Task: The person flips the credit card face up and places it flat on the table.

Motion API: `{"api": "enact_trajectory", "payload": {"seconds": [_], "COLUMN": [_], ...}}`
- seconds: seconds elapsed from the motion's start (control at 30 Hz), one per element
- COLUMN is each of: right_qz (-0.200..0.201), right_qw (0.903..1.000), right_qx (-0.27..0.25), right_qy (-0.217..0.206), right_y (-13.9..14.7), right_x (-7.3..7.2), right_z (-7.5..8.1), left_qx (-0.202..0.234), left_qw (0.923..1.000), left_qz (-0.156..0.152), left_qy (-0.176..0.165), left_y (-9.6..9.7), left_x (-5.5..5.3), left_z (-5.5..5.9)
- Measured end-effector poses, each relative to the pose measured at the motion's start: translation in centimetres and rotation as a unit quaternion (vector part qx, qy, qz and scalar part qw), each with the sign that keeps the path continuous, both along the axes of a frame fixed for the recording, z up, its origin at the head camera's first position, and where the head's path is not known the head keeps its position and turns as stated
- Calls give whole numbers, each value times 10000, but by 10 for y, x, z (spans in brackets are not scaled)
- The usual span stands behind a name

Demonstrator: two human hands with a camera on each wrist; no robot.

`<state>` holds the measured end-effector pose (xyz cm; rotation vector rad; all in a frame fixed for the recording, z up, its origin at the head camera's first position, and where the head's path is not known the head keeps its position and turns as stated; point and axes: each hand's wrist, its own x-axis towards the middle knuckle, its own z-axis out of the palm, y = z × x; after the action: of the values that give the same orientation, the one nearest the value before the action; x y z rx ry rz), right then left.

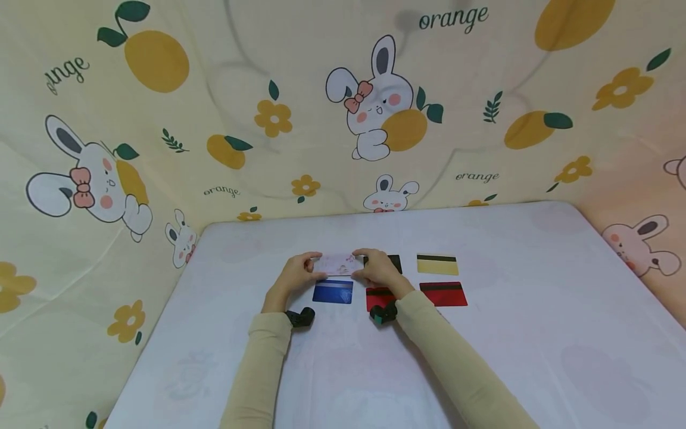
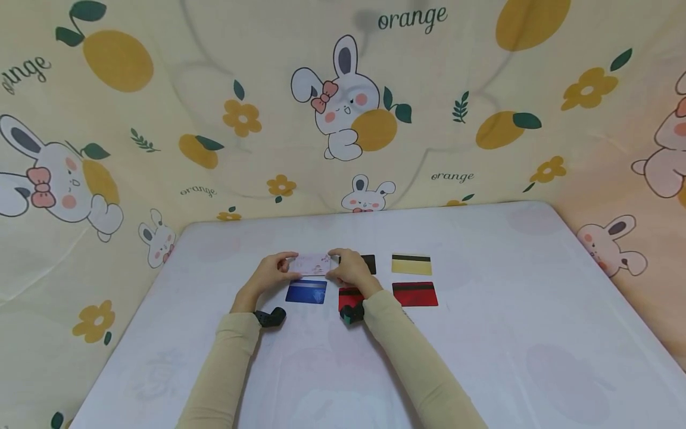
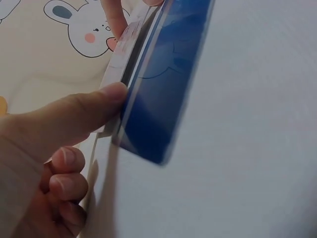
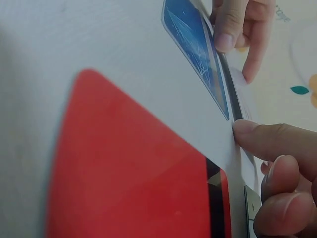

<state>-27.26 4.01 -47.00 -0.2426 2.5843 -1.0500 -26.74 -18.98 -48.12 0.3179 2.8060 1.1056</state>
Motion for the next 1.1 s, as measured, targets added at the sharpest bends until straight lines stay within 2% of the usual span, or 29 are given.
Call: {"api": "enact_trajectory", "payload": {"seconds": [0.33,1.1], "right_qz": [-71,-134], "right_qw": [9991,9984], "right_qx": [-165,-270], "right_qy": [-390,-470], "right_y": [0,3], "right_x": [1,3], "right_z": [0,0], "left_qx": [-138,-59], "left_qw": [9995,9981], "left_qz": [94,391], "left_qy": [-266,-465], "left_y": [0,4], "left_x": [2,4], "left_z": [2,0]}}
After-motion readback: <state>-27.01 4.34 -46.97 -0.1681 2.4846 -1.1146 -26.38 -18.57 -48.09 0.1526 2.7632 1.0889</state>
